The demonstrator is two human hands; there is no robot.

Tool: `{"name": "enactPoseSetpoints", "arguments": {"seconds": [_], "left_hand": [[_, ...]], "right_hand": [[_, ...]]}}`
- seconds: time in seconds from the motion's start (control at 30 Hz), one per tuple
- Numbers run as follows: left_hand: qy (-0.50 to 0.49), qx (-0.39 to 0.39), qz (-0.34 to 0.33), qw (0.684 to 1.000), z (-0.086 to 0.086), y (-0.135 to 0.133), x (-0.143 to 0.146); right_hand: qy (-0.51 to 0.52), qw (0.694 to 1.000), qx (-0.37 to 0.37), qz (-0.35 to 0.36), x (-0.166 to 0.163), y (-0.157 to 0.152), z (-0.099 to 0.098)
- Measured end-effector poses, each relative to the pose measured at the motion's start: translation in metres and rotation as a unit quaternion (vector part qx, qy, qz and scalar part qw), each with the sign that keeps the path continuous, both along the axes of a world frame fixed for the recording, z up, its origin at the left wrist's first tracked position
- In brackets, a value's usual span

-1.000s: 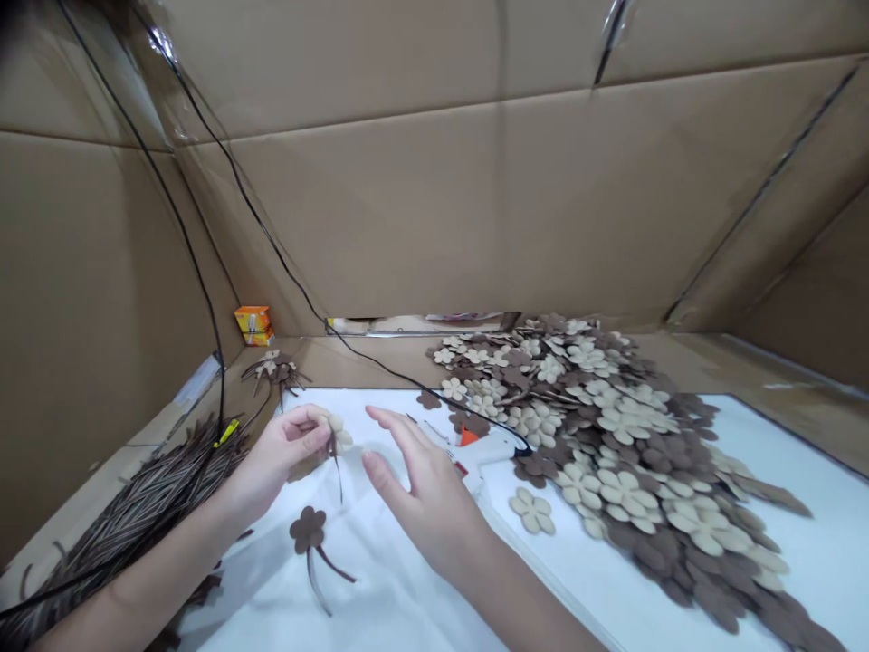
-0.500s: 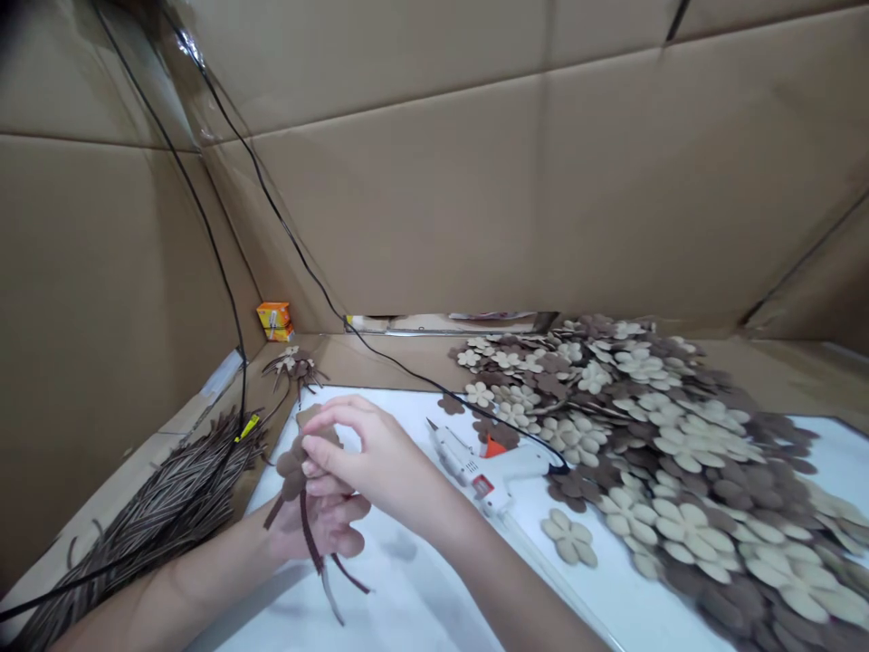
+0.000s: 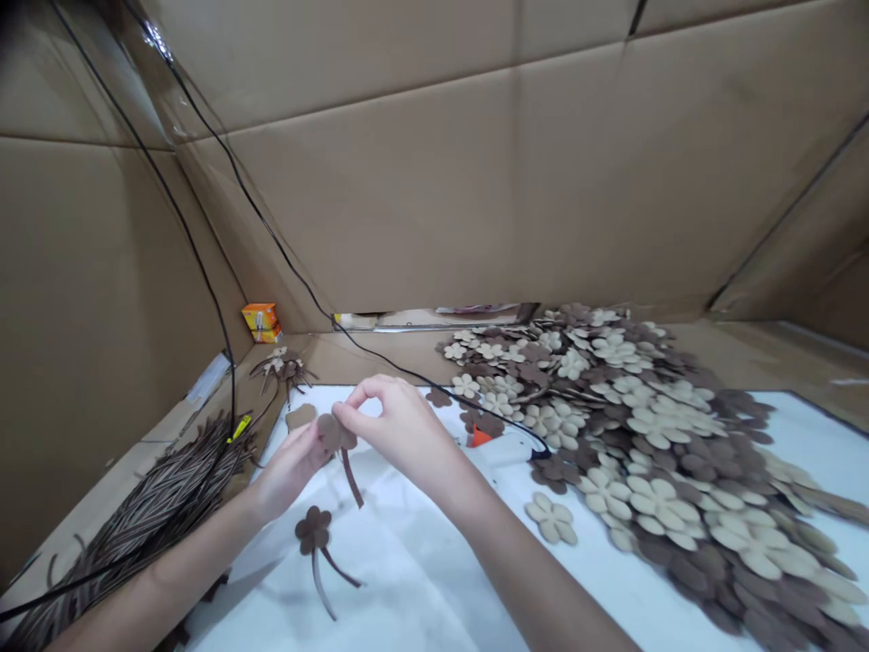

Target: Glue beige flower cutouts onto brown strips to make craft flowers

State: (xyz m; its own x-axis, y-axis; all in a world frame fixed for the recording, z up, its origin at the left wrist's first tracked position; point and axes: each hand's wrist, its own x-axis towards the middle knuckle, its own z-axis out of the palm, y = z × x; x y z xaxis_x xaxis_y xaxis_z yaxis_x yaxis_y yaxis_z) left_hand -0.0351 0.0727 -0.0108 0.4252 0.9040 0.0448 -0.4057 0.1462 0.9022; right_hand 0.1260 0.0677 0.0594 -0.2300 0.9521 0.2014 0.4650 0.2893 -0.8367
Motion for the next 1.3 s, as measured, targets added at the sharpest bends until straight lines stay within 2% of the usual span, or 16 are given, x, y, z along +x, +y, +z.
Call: {"name": "enactPoseSetpoints", "arguments": {"seconds": [0.17, 0.3, 0.53, 0.7, 0.93, 1.07, 1.2, 1.3], "left_hand": [[0.076, 0.035, 0.011, 0.996, 0.014, -0.005, -0.001], [0.163, 0.037, 0.037, 0.985, 0.021, -0.008, 0.002], [0.122, 0.016, 0.068, 0.990, 0.017, -0.006, 0.005], [0.136, 0.004, 0.097, 0.986, 0.016, -0.006, 0.005], [0.095, -0.020, 0.086, 0.992, 0.021, -0.007, 0.003], [0.144, 0.023, 0.051, 0.988, 0.023, -0.002, -0.003], [0.183, 0.098, 0.023, 0.978, 0.031, -0.001, -0.007], [0.144, 0.137, -0.058, 0.978, 0.038, -0.004, -0.011]], "right_hand": [[-0.074, 0.993, 0.082, -0.052, -0.002, 0.003, -0.004], [-0.091, 0.987, 0.115, -0.058, -0.006, 0.002, -0.008], [-0.061, 0.994, 0.081, -0.037, -0.005, 0.006, -0.011], [-0.056, 0.998, 0.030, -0.006, 0.000, 0.012, -0.013], [-0.041, 0.998, 0.052, 0.020, 0.002, 0.014, -0.015], [-0.085, 0.990, 0.114, 0.019, 0.004, 0.014, -0.011], [-0.109, 0.958, 0.253, 0.081, 0.010, 0.010, -0.008], [-0.062, 0.944, 0.305, 0.113, 0.012, 0.008, -0.010]]}}
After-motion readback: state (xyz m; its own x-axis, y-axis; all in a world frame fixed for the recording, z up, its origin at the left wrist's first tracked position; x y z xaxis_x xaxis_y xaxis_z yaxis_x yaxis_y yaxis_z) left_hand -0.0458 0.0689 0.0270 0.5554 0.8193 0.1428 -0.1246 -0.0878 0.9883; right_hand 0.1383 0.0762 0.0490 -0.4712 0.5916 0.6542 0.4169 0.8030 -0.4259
